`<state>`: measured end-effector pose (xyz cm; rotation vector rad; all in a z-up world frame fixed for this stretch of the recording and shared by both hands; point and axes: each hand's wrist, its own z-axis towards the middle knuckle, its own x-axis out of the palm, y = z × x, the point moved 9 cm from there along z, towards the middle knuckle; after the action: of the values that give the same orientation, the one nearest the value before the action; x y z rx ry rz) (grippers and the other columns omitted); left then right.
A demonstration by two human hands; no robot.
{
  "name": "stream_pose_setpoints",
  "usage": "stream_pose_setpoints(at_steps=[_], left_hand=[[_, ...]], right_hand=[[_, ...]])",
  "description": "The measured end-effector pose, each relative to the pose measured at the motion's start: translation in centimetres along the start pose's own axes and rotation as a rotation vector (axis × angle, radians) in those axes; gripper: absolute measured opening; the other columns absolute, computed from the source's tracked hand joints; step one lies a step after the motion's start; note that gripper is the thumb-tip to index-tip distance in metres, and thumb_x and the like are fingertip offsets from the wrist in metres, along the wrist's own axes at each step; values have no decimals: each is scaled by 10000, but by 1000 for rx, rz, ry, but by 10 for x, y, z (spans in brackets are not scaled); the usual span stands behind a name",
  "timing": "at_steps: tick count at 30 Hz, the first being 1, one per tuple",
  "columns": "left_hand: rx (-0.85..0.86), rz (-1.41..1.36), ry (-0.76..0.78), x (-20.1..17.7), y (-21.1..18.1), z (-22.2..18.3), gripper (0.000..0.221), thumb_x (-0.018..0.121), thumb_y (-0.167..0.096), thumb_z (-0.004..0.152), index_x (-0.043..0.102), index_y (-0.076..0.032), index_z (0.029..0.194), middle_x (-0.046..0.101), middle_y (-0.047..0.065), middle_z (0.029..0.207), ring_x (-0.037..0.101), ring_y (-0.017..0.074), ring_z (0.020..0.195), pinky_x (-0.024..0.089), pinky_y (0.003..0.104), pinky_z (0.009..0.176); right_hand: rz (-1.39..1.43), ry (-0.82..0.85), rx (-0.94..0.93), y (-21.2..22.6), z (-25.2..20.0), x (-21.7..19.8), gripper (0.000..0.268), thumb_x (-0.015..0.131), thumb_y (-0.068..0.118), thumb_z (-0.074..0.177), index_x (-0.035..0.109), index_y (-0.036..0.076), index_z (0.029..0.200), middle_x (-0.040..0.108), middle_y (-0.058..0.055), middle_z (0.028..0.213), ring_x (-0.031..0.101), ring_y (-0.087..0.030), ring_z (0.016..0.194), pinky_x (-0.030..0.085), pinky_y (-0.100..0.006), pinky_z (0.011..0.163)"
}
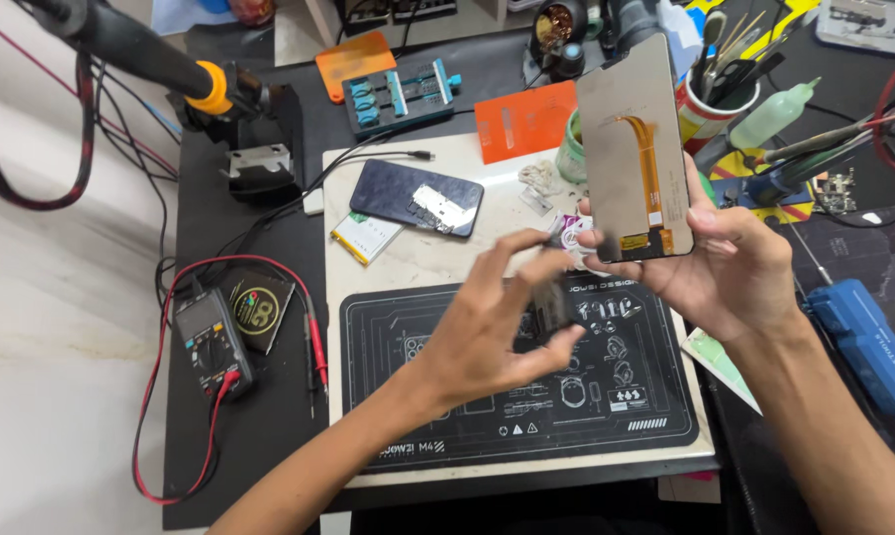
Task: The person applies adhesive from a tube to the inner frame of a disassembled smartphone and presses the new screen assembly into place.
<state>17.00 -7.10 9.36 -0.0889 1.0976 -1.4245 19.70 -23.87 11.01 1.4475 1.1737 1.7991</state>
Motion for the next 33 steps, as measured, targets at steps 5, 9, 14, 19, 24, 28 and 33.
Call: stream_pose_setpoints(at_steps=[5,9,14,19,24,28,33], left_hand=[[69,-7,3,11,0,3,721,823,-331,883,397,-213,1453,439,204,1436,579,407,1304,561,528,1079],[-12,-127,96,14,18,5,738,830,-338,903,388,-225,1483,457,211,1448,599,371,1299,594,465,1085],[-186,-612,-70,-21,56,6,795,793,-220,931,277,-203,1536,551,204,1386,622,373,1314,526,529,1171],[-349,-997,-164,-38,91,2,802,724,-228,926,198,-190,1530,568,245,1358,679,355,1241,563,505,1124],[-460,-929,-37,-23,106,-10,793,732,-243,918,248,-153,1539,563,255,1334,665,351,1219,576,507,1056],[-516,-936,249,5,102,-19,824,736,-262,895,255,-165,1557,565,158,1318,666,287,1189,581,416,1025],[-675,-1195,434,23,101,-33,745,691,-268,925,302,-159,1551,624,55,1310,608,130,1149,535,282,916]], right_hand=[[72,-39,-50,7,0,-10,978,668,230,865,168,111,1698,440,-312,1491,556,-469,1286,439,-615,1102],[83,-53,-72,14,1,-13,980,678,185,868,162,111,1697,415,-368,1533,536,-499,1286,427,-616,1106],[46,-1,-97,15,-2,-10,980,681,135,839,144,115,1659,388,-376,1502,518,-508,1305,431,-634,1114],[304,167,-41,5,-9,-3,1026,665,160,856,103,-61,1687,380,-442,1528,504,-558,1371,429,-650,1144],[111,139,9,-4,-8,17,1080,676,85,793,44,23,1668,339,-342,1525,454,-470,1350,444,-663,1107],[203,120,178,-25,-5,29,1024,595,21,765,87,38,1654,397,-386,1508,490,-575,1348,402,-631,1121],[118,107,181,-35,-6,34,983,552,-89,796,81,108,1636,427,-321,1515,495,-507,1368,406,-599,1129]])
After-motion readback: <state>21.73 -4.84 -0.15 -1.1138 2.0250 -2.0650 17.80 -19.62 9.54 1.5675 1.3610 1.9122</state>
